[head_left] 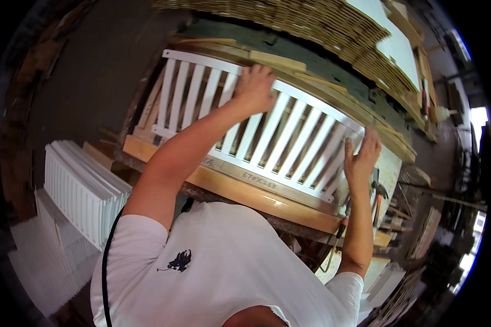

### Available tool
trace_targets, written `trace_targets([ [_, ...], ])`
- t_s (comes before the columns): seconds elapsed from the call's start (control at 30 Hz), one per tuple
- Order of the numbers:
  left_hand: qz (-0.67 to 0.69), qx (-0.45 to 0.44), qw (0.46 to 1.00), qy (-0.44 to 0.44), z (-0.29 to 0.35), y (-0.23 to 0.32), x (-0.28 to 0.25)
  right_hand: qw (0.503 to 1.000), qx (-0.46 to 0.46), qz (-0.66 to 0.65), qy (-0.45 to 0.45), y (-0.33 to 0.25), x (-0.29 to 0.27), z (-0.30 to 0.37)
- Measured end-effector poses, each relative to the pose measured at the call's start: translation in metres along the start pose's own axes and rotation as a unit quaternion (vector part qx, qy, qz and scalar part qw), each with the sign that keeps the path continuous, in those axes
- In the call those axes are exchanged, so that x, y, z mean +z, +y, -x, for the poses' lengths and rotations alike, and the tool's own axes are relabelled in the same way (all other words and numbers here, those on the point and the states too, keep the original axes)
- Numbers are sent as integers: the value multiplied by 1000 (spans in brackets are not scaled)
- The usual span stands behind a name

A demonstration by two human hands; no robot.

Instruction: The person assembles a white wooden slatted panel by placing individual slats into a jig and securing them with a pneumatic nail gun. They repeat this process to complete the panel, then move the finished unit to a stack of similar items.

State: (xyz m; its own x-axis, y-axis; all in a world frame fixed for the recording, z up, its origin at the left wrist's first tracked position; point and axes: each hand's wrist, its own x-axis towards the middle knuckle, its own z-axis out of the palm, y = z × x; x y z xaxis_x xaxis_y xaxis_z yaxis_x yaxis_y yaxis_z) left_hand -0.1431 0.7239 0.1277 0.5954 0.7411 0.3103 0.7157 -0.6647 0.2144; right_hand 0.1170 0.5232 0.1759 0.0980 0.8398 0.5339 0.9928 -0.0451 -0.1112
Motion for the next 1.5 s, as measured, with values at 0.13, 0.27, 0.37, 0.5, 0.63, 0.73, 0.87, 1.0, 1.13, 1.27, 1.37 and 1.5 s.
trace_targets([
  [0.13, 66, 56, 993, 86, 51, 16, -71, 974, -41, -57, -216, -12, -8, -41],
  [0.27, 78, 9, 985, 154, 133, -42, -155, 950, -7, -130, -284, -17, -24, -57],
  [0.37, -15, -164, 960, 228, 231, -124, -233, 950, -5, -204, -238, -19, -40, -43],
  [0.5, 10, -472, 756, 453, 467, -198, -310, 937, 43, -261, -229, -31, -59, -47],
  [0.63, -105, -584, 600, 536, 610, -160, -250, 932, 53, -296, -201, -29, -104, -71],
  [0.73, 89, -632, 581, 505, 596, -97, -133, 925, 11, -349, -148, -58, -107, -89],
  [0.87, 480, -493, 633, 356, 473, -46, -79, 883, 40, -417, -212, -148, -53, -119],
  [1.0, 690, -273, 598, 303, 422, -53, -165, 776, 78, -565, -271, -309, 32, -109],
  [1.13, 445, -482, 597, 462, 476, -102, -219, 698, 32, -633, -334, -485, 77, -47],
  [1.27, 168, -643, 554, 501, 585, -145, -253, 648, -30, -635, -419, -613, 103, 34],
  [1.37, 134, -672, 527, 502, 646, -156, -280, 650, -73, -608, -450, -684, 118, 71],
  [1.5, 128, -710, 507, 471, 702, -180, -305, 690, -108, -524, -488, -762, 126, 96],
])
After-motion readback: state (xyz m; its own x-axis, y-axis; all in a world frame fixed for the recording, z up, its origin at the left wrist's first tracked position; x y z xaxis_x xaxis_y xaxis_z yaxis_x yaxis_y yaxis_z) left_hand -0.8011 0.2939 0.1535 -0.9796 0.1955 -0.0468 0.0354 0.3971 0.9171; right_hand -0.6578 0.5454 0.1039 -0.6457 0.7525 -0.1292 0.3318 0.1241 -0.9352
